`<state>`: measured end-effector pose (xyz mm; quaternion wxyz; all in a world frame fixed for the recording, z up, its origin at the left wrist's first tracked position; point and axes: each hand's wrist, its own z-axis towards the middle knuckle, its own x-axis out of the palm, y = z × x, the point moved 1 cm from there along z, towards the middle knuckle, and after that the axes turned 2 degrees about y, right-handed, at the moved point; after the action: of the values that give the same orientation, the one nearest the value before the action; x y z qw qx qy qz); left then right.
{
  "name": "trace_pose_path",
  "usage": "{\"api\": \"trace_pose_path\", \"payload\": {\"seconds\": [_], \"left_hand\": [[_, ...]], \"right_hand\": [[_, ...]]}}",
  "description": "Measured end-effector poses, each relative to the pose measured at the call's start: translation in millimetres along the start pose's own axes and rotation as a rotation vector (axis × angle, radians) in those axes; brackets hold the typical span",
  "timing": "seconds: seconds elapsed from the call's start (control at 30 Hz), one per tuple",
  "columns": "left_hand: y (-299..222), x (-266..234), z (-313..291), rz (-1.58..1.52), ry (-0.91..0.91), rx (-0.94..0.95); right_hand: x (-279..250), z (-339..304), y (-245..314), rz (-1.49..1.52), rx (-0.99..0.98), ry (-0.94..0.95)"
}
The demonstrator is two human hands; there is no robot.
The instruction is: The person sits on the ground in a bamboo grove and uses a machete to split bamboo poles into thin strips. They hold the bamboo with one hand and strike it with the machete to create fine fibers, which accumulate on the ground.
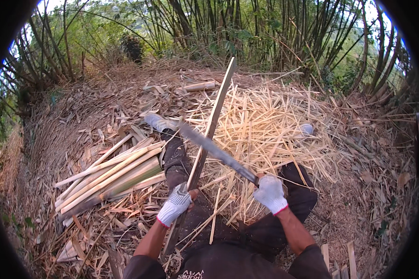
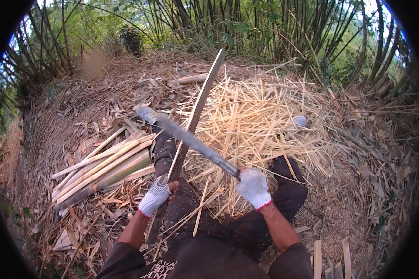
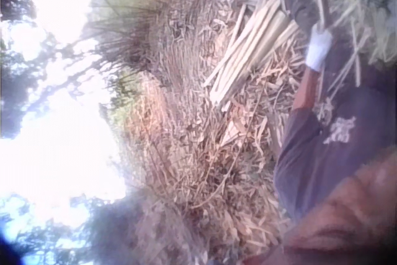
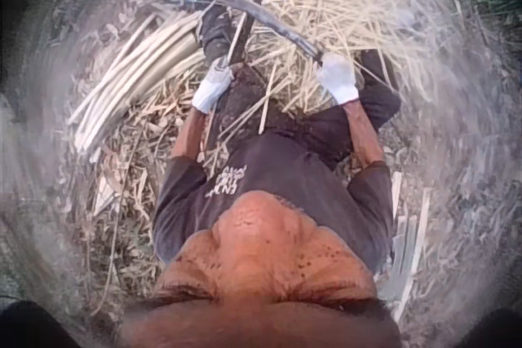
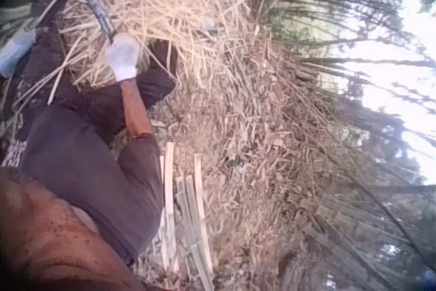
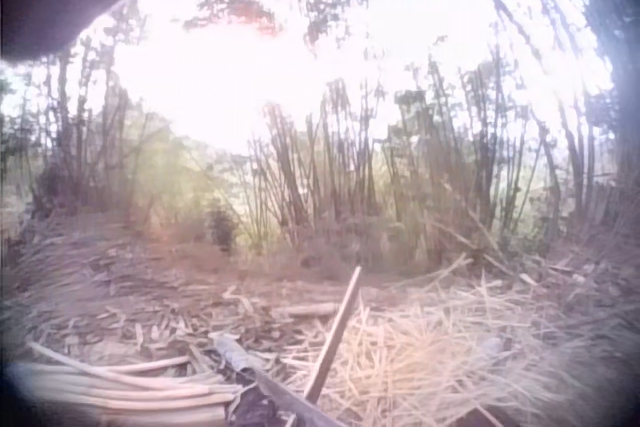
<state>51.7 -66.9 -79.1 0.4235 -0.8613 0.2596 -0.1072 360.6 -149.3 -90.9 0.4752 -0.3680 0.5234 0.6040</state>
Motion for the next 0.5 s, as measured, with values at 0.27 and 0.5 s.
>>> {"api": "trace_pose_path", "payload": {"seconds": [0.27,0.5], "left_hand": [[13.1,9.3,-28.7,0.357,-0.018,0.082],[8.8,16.6,-41.6,0.325,0.021,0.025]], "right_hand": [[-36.3,61.1,-52.5,-0.239,0.055,0.251],[-37.8,36.0,-34.4,-0.314,-0.122,0.399]]}}
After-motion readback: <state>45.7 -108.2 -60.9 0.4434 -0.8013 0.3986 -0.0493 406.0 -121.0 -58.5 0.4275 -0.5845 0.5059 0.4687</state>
